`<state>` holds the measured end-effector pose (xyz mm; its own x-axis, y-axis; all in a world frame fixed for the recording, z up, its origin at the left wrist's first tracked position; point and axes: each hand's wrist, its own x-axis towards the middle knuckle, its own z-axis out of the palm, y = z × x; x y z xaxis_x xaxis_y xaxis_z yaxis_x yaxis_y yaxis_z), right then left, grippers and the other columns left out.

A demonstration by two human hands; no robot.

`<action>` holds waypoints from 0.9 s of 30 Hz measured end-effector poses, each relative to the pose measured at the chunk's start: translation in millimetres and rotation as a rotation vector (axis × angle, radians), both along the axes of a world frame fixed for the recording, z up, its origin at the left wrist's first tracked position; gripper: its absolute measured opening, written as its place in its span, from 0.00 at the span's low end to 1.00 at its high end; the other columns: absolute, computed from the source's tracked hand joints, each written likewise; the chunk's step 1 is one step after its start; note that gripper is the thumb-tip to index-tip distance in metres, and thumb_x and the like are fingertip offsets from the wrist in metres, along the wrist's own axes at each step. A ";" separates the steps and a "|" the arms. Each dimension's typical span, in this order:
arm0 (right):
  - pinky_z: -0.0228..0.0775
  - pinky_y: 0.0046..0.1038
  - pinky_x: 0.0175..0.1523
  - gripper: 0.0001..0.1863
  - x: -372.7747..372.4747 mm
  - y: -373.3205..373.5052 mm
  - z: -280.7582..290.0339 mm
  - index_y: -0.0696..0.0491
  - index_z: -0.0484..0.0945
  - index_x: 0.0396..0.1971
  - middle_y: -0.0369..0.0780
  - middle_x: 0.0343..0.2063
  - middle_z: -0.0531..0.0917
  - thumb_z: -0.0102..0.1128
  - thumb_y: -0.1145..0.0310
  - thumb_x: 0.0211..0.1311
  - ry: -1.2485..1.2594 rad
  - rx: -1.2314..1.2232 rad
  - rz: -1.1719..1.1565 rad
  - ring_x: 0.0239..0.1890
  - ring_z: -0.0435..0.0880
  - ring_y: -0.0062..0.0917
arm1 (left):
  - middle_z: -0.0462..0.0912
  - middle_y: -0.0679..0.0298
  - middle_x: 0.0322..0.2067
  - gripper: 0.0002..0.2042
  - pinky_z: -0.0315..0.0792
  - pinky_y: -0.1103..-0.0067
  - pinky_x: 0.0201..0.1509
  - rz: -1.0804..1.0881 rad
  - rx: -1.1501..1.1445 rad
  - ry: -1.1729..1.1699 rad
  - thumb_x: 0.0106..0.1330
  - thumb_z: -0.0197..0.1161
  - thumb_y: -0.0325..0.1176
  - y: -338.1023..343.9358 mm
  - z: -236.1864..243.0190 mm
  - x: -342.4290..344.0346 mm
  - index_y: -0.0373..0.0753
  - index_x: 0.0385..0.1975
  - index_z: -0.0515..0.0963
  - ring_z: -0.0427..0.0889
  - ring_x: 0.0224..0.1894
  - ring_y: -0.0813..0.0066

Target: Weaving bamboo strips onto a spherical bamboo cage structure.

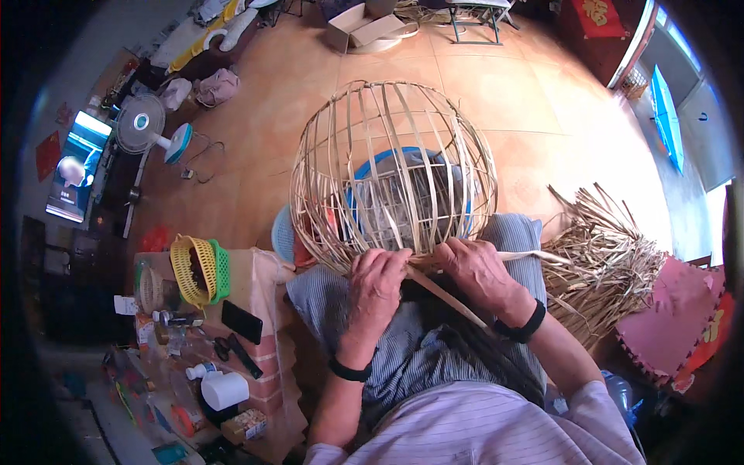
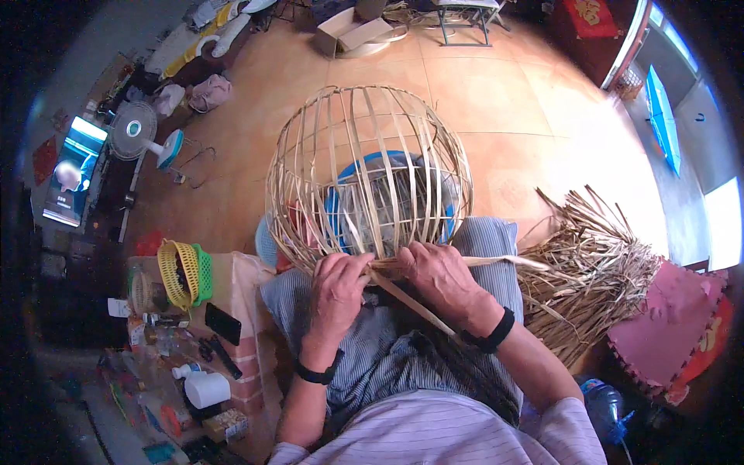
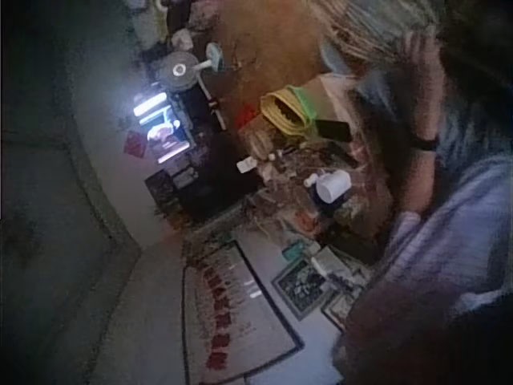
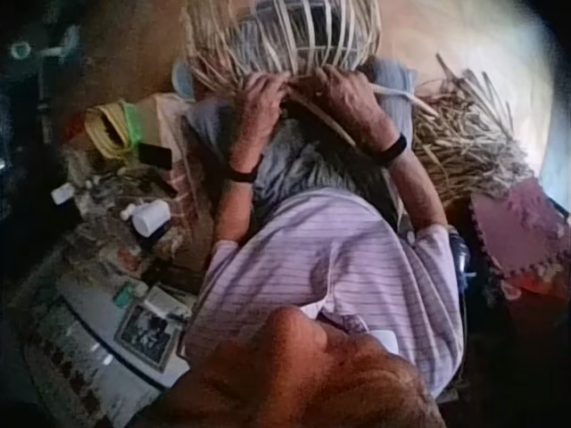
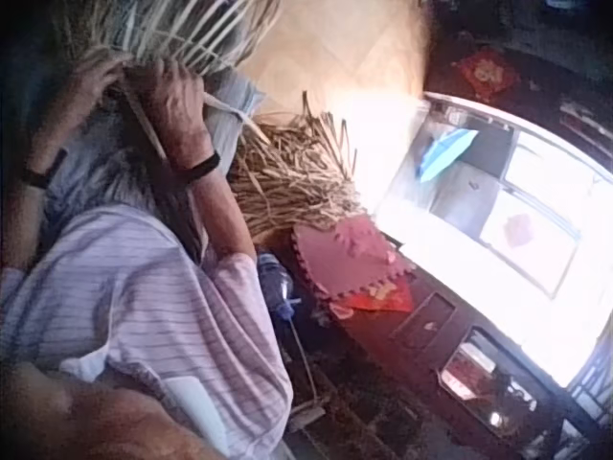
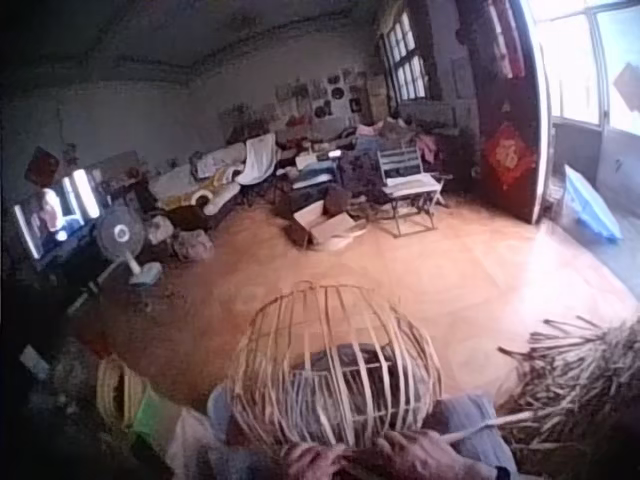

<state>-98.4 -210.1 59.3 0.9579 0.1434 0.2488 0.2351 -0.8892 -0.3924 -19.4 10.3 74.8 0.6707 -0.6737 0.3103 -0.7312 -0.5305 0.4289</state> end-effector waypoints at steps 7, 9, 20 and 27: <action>0.79 0.43 0.39 0.08 -10.7 0.4 -10.1 0.54 0.74 0.39 0.43 0.30 0.84 0.59 0.65 0.69 0.114 0.057 0.013 0.35 0.89 0.42 | 0.87 0.61 0.39 0.17 0.76 0.64 0.54 -0.005 -0.054 0.005 0.61 0.69 0.22 10.2 -14.9 15.6 0.43 0.50 0.85 0.85 0.48 0.59; 0.79 0.44 0.37 0.08 -9.8 -0.5 -3.8 0.54 0.75 0.39 0.44 0.29 0.85 0.58 0.65 0.70 0.147 0.057 0.015 0.34 0.89 0.42 | 0.87 0.60 0.39 0.16 0.76 0.63 0.54 0.010 -0.011 -0.011 0.58 0.73 0.22 8.7 -9.9 18.0 0.43 0.48 0.86 0.85 0.48 0.58; 0.77 0.46 0.35 0.09 -16.1 -4.6 -19.9 0.52 0.77 0.39 0.44 0.29 0.86 0.58 0.62 0.73 0.160 0.007 -0.016 0.32 0.89 0.43 | 0.88 0.55 0.44 0.13 0.81 0.64 0.54 -0.001 -0.069 0.249 0.67 0.68 0.24 -0.8 -10.5 8.3 0.38 0.51 0.84 0.88 0.48 0.53; 0.74 0.51 0.40 0.08 -18.2 2.5 -19.2 0.49 0.80 0.40 0.46 0.32 0.88 0.58 0.62 0.73 0.274 -0.046 -0.090 0.36 0.89 0.49 | 0.86 0.51 0.45 0.15 0.84 0.65 0.34 -0.029 -0.274 0.249 0.73 0.59 0.25 -1.2 -55.0 11.3 0.37 0.58 0.80 0.88 0.37 0.55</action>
<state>-116.6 -207.7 40.2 0.9979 0.0596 -0.0253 0.0450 -0.9200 -0.3894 -8.1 9.1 19.8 0.7306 -0.6079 0.3109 -0.5991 -0.3523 0.7190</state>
